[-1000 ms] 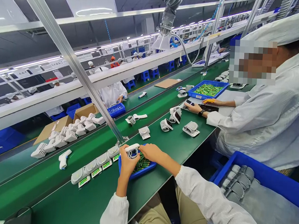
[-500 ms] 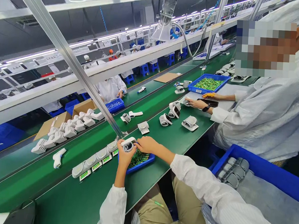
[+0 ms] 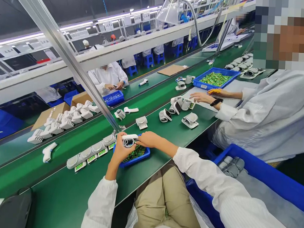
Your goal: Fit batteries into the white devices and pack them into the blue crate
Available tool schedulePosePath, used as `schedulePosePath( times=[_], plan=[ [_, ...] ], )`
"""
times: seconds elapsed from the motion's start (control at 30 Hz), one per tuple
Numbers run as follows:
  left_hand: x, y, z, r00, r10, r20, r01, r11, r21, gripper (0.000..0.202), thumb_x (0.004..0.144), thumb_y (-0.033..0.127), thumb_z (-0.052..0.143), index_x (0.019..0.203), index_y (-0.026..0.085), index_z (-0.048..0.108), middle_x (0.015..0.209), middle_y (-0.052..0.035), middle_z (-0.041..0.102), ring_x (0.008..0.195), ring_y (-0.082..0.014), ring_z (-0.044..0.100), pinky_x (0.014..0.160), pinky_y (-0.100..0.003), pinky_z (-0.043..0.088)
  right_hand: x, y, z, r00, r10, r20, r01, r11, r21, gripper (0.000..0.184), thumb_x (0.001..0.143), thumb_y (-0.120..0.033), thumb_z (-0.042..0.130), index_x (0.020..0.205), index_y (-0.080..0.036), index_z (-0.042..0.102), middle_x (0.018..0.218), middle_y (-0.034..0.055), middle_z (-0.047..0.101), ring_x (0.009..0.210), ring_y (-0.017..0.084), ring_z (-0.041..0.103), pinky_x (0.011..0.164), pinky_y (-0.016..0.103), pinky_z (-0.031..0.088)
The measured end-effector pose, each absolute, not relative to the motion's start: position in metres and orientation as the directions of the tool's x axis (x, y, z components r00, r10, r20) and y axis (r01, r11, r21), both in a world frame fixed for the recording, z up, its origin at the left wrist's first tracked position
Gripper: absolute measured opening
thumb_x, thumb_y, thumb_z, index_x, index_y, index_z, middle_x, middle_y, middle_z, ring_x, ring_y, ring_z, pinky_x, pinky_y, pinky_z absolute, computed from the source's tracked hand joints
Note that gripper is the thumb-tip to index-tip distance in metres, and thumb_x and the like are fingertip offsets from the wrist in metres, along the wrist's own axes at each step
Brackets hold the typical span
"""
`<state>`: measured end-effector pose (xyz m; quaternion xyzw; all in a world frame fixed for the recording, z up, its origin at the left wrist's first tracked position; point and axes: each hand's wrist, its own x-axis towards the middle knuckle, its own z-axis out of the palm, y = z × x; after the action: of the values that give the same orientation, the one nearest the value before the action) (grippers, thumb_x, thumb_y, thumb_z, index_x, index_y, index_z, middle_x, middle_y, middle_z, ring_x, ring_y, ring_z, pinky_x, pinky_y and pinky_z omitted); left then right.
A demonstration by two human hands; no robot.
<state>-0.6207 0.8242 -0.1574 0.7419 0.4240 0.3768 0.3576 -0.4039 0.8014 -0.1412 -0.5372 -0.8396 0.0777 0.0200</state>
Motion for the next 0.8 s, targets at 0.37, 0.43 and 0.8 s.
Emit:
schedulePosePath(
  times=[0.37,0.43,0.8],
  plan=[
    [-0.678,0.786,-0.144,0.206,0.841,0.500,0.585,-0.515,0.627,0.074,0.075,0.035,0.092,0.138,0.023,0.054,0.132,-0.0072,0.054,0.120,-0.0253,0.059,0.105,-0.040,0.052,-0.386,0.634,-0.185,-0.013,0.999,0.044,0.847,0.035,-0.531,0.033,0.117,-0.040,0.050,0.123,-0.014,0.070,0.101,0.0108,0.077,0.090,0.022,0.072,0.081,0.029,0.045],
    [-0.683,0.773,-0.139,0.159,0.839,0.520,0.592,-0.503,0.630,0.075,0.075,0.035,0.093,0.138,0.022,0.055,0.132,-0.0074,0.055,0.122,-0.0261,0.059,0.108,-0.042,0.052,-0.405,0.578,-0.218,-0.070,0.978,-0.197,0.848,-0.045,-0.527,0.031,0.115,-0.033,0.050,0.112,-0.014,0.074,0.103,0.0122,0.078,0.093,0.023,0.073,0.081,0.029,0.047],
    [-0.503,0.767,-0.144,0.539,0.818,0.201,0.520,-0.511,0.684,0.074,0.079,0.045,0.089,0.137,0.018,0.054,0.136,-0.0171,0.060,0.127,-0.0346,0.063,0.113,-0.047,0.051,-0.472,0.514,-0.309,-0.090,0.841,-0.534,0.902,-0.158,-0.401,0.021,0.094,-0.019,0.071,0.106,-0.021,0.088,0.113,0.0217,0.082,0.110,0.042,0.079,0.088,0.043,0.062]
  ],
)
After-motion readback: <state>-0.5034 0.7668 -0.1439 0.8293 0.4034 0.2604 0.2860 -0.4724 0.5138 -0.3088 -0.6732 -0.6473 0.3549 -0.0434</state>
